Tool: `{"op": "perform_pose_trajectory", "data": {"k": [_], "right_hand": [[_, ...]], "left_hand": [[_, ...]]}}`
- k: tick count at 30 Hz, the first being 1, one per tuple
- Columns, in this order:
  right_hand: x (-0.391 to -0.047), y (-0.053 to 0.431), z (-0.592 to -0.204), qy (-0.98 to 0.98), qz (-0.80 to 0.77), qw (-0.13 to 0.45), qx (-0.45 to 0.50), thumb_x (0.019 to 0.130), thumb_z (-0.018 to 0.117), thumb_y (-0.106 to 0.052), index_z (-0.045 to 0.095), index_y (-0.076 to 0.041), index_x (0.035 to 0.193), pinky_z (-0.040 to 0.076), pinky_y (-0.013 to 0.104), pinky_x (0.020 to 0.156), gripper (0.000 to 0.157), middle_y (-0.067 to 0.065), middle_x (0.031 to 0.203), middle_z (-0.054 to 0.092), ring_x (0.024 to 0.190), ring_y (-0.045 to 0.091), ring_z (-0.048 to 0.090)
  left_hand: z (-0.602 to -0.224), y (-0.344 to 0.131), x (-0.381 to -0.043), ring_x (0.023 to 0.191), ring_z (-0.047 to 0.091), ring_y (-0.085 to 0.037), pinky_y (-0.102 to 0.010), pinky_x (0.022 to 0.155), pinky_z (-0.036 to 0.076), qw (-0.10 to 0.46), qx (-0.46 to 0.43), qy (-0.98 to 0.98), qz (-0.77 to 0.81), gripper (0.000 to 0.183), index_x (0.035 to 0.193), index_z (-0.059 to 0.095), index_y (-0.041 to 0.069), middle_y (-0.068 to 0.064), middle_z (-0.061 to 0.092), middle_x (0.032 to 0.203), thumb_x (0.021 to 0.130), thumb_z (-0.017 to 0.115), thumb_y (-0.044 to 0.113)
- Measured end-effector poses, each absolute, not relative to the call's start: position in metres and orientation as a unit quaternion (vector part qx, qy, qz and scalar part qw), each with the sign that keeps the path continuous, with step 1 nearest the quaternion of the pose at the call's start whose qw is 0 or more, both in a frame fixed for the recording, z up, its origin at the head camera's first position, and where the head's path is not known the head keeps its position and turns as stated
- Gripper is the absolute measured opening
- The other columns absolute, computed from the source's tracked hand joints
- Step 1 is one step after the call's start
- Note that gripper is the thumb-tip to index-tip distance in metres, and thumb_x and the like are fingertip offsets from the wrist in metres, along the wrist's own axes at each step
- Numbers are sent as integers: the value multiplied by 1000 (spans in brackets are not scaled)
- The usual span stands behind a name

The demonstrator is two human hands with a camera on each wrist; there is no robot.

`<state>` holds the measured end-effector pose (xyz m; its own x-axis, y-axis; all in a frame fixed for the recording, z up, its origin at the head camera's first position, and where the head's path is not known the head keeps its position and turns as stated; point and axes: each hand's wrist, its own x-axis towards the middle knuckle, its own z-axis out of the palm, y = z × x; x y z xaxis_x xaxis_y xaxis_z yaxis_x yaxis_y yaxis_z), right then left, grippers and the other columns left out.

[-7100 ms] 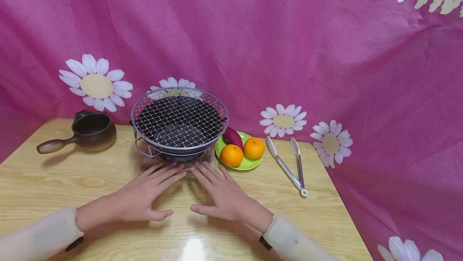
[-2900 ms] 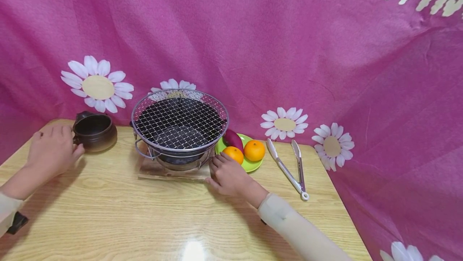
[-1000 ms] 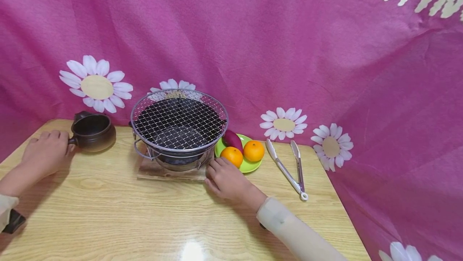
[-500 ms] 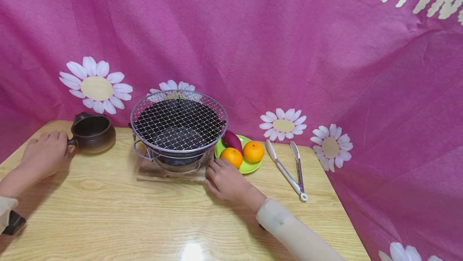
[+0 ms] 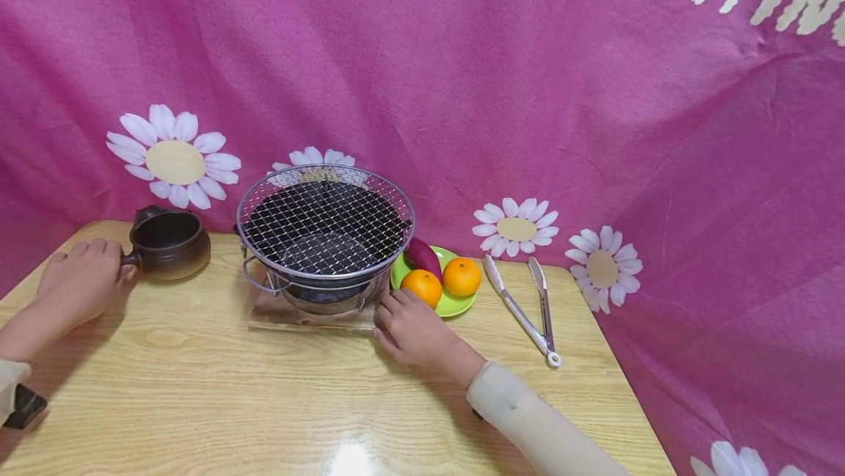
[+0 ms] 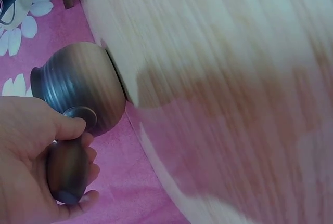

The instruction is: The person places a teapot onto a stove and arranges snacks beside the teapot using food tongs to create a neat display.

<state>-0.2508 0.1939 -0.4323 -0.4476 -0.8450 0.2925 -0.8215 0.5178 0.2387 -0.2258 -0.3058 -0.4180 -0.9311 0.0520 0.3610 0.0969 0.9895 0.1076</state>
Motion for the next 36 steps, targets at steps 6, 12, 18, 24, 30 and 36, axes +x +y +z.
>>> {"op": "perform_pose_trajectory", "data": {"k": [6,12,18,24,30,36], "right_hand": [[-252,192,-433,-846,-30,198,494,100,59,-32,67,-9,107,47,36,98,26,4,103,65,100,22,59],[-254,190,-433,-845,-29,196,497,99,59,-32,67,-9,106,47,36,97,26,4,102,65,98,22,59],[-255,189,-432,-837,-41,208,504,97,62,-33,68,-8,103,49,37,93,26,4,100,66,94,22,61],[-254,191,-431,-829,-46,223,510,95,65,-32,68,-8,101,50,37,91,25,5,98,66,93,22,61],[-254,194,-432,-829,-39,225,510,95,65,-32,68,-9,100,50,36,89,24,4,96,66,91,22,60],[-256,193,-433,-825,-32,228,516,94,65,-31,67,-11,96,50,36,88,21,4,96,66,91,23,60]], "left_hand": [[-416,-307,-225,80,55,-51,-62,64,43,202,-45,-977,-59,32,83,52,-12,-29,53,80,88,67,16],[-414,-308,-227,82,55,-50,-61,64,44,213,-47,-974,-55,28,82,53,-11,-27,54,80,88,66,14],[-411,-307,-228,83,55,-49,-60,65,44,216,-48,-974,-50,26,82,54,-10,-27,55,80,88,65,13],[-409,-302,-229,83,56,-49,-60,68,44,223,-55,-972,-49,28,82,55,-10,-27,56,81,85,68,14],[-411,-296,-230,79,56,-46,-58,62,47,240,-66,-967,-51,29,80,55,-9,-25,56,78,83,71,15],[-414,-293,-229,77,56,-45,-57,62,46,252,-65,-963,-66,29,78,55,-7,-23,56,76,82,72,16]]}}
